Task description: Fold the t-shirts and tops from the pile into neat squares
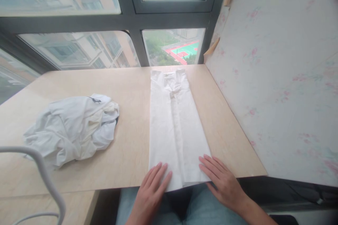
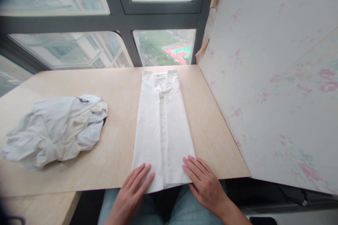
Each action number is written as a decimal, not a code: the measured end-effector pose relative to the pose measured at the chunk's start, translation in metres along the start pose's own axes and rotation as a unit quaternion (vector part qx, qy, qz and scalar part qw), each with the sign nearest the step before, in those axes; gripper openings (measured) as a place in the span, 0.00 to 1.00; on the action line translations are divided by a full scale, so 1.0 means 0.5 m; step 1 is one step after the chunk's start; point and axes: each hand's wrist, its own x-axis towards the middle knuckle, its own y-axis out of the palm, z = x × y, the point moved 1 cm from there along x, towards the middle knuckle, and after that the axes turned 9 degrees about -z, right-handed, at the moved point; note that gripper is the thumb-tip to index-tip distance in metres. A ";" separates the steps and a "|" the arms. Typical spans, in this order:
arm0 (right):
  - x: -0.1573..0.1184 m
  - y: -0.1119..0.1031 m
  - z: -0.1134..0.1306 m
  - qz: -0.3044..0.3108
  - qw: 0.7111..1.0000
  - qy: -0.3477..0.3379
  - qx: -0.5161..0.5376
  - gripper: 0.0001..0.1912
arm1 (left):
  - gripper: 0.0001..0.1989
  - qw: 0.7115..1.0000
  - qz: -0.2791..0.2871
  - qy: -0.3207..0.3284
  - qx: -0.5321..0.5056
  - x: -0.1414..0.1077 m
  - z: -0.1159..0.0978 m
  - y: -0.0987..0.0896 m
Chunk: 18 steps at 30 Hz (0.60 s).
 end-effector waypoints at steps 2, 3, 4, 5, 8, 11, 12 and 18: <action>-0.005 0.004 -0.004 -0.025 1.000 0.005 0.004 0.29 | 0.28 1.000 -0.012 0.016 -0.021 -0.007 0.015 -0.006; -0.007 0.005 -0.005 -0.035 0.999 0.006 0.008 0.29 | 0.27 0.999 -0.013 0.021 -0.029 -0.009 0.020 -0.010; -0.007 0.004 -0.005 -0.043 0.999 0.004 0.013 0.28 | 0.26 0.999 -0.015 0.025 -0.035 -0.011 0.024 -0.014; -0.008 0.003 -0.004 -0.050 0.999 0.002 0.017 0.27 | 0.25 0.999 -0.017 0.027 -0.039 -0.012 0.026 -0.017; -0.010 -0.002 0.000 -0.081 0.996 0.013 0.038 0.23 | 0.23 0.998 -0.029 0.019 -0.053 -0.014 0.027 -0.022; -0.011 -0.004 0.003 -0.121 0.989 0.049 0.070 0.22 | 0.22 0.995 -0.057 -0.008 -0.076 -0.015 0.027 -0.019; -0.010 -0.003 0.004 -0.133 0.986 0.062 0.080 0.23 | 0.22 0.994 -0.066 -0.017 -0.086 -0.016 0.028 -0.017; 0.003 0.007 0.009 -0.187 0.971 0.113 0.098 0.21 | 0.22 0.986 -0.098 -0.082 -0.108 -0.021 0.040 -0.008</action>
